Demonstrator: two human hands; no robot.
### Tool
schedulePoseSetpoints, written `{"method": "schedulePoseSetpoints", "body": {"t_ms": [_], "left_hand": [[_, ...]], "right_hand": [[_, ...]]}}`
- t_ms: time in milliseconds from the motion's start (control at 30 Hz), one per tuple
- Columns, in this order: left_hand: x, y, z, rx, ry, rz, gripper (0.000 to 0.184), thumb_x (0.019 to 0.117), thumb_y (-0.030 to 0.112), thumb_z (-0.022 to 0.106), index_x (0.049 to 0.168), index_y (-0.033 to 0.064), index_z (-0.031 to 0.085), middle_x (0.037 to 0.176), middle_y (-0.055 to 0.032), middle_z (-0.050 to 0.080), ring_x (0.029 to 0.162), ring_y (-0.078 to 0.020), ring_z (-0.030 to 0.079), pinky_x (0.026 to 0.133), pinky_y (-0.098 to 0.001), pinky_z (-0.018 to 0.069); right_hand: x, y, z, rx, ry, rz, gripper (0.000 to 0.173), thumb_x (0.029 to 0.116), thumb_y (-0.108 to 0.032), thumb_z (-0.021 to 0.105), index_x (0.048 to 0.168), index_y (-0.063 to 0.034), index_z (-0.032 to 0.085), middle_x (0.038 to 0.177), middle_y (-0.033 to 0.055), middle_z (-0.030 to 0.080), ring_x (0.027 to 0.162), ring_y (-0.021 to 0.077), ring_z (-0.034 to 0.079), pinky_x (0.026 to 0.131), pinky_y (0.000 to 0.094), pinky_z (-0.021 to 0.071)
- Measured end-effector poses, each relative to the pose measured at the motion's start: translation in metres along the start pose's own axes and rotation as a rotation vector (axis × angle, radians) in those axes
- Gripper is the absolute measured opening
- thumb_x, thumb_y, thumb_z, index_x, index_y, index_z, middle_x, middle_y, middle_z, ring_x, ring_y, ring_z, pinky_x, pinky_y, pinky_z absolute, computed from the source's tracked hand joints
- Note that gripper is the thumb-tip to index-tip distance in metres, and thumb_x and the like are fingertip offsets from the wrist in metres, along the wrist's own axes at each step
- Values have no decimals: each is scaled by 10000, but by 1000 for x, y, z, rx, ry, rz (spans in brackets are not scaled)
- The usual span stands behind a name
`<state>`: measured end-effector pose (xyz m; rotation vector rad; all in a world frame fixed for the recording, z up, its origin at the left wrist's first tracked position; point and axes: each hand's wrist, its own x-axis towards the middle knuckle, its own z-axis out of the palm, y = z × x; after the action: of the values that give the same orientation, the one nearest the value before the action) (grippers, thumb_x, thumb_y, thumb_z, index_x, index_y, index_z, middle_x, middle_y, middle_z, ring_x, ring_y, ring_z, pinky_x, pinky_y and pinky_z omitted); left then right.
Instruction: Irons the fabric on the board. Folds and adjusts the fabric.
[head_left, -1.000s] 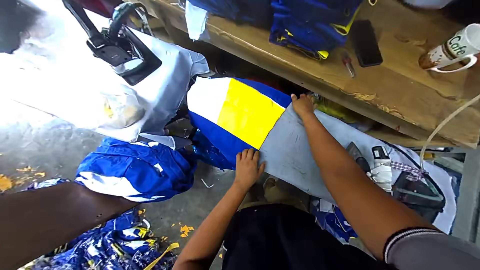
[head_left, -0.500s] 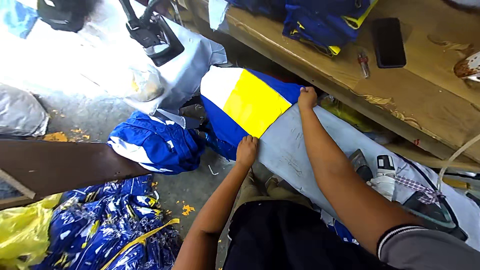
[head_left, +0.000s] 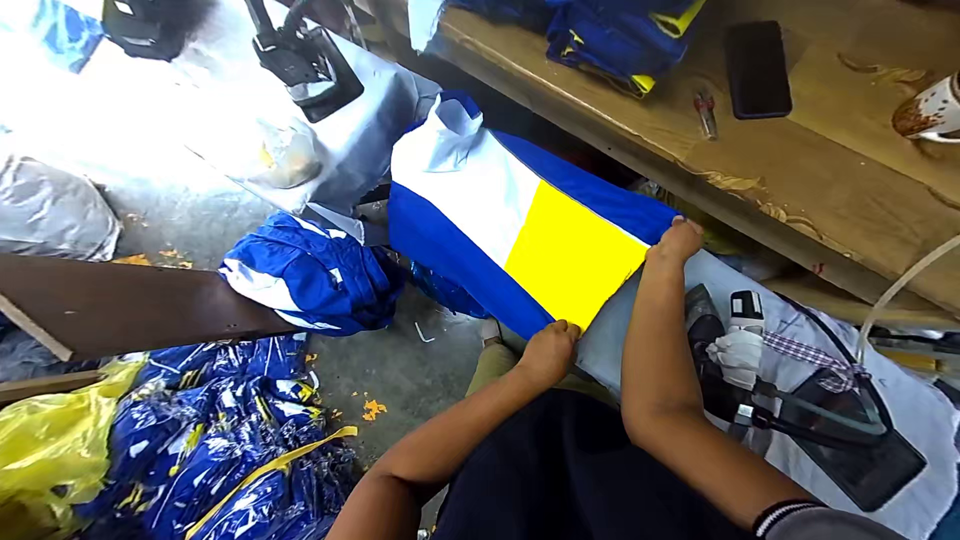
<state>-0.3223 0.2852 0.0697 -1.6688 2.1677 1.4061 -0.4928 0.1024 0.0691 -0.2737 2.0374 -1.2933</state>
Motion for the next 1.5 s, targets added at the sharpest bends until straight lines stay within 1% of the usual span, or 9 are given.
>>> {"method": "schedulePoseSetpoints", "body": {"t_ms": [100, 267, 333, 467, 600, 733, 1000, 1267, 1500], "left_hand": [[9, 4, 11, 29, -38, 9, 321, 1008, 14, 484, 1293, -90, 587, 1272, -300, 606, 1233, -427, 602, 1027, -524, 499], [27, -9, 31, 115, -140, -82, 487, 1024, 16, 488, 1506, -20, 430, 1436, -291, 520, 1341, -440, 526, 1073, -557, 470], [27, -7, 35, 200, -175, -93, 540, 1034, 87, 512, 1548, -5, 377, 1479, -282, 491, 1356, -446, 511, 1058, -574, 471], [24, -2, 28, 266, -148, 9, 490, 1043, 228, 571, 1462, -19, 509, 1423, -294, 521, 1330, -450, 514, 1065, -570, 448], [36, -16, 35, 301, -1, 232, 486, 1033, 265, 584, 1439, 0, 557, 1559, -241, 434, 1398, -440, 449, 1096, -598, 387], [53, -21, 35, 422, -163, 262, 488, 1059, 307, 552, 1454, 22, 543, 1591, -188, 416, 1455, -420, 383, 1111, -632, 349], [33, -62, -2, 114, -203, 496, 438, 1055, 243, 560, 1428, 15, 577, 1470, -211, 558, 1400, -384, 492, 1159, -596, 343], [-9, -152, -74, 28, 68, 285, 362, 1018, 195, 621, 1304, -22, 662, 1356, -253, 621, 1297, -448, 563, 1083, -654, 410], [-21, -206, -137, -72, 269, 101, 372, 1040, 171, 583, 1302, -91, 620, 1314, -321, 604, 1230, -463, 590, 1035, -595, 470]], "right_hand": [[2, -6, -13, -72, 55, 73, 321, 1060, -65, 469, 1342, 48, 573, 1405, 156, 576, 1238, 185, 566, 1051, 323, 425], [35, 48, -11, -136, -82, -167, 470, 1001, -103, 605, 1436, 33, 489, 1370, 271, 565, 1248, 354, 562, 1019, 499, 486], [15, 38, -22, -427, -197, -286, 688, 966, -169, 660, 1566, -15, 363, 1509, 265, 477, 1386, 395, 482, 1105, 559, 432], [-41, 1, -80, -838, -256, -566, 640, 993, -255, 641, 1564, -77, 413, 1670, 263, 228, 1507, 475, 268, 1113, 671, 294], [-39, -13, -158, -963, -159, -642, 602, 989, -266, 644, 1509, -18, 469, 1588, 320, 351, 1446, 530, 348, 1076, 725, 324], [-9, 8, -190, -1065, -177, -269, 725, 1053, -467, 554, 1574, -14, 332, 1355, 375, 564, 1274, 563, 540, 1013, 732, 411], [-27, 17, -169, -973, -230, -285, 595, 1071, -450, 531, 1514, -60, 455, 1247, 330, 642, 1170, 527, 615, 961, 718, 446], [-106, 36, -101, -1031, -444, -372, 616, 1090, -432, 496, 1598, -109, 365, 1112, 282, 700, 978, 478, 694, 865, 654, 527], [-116, 39, -53, -1104, -285, -232, 588, 1096, -449, 466, 1588, -135, 392, 1136, 255, 705, 1036, 464, 689, 867, 628, 528]]}}
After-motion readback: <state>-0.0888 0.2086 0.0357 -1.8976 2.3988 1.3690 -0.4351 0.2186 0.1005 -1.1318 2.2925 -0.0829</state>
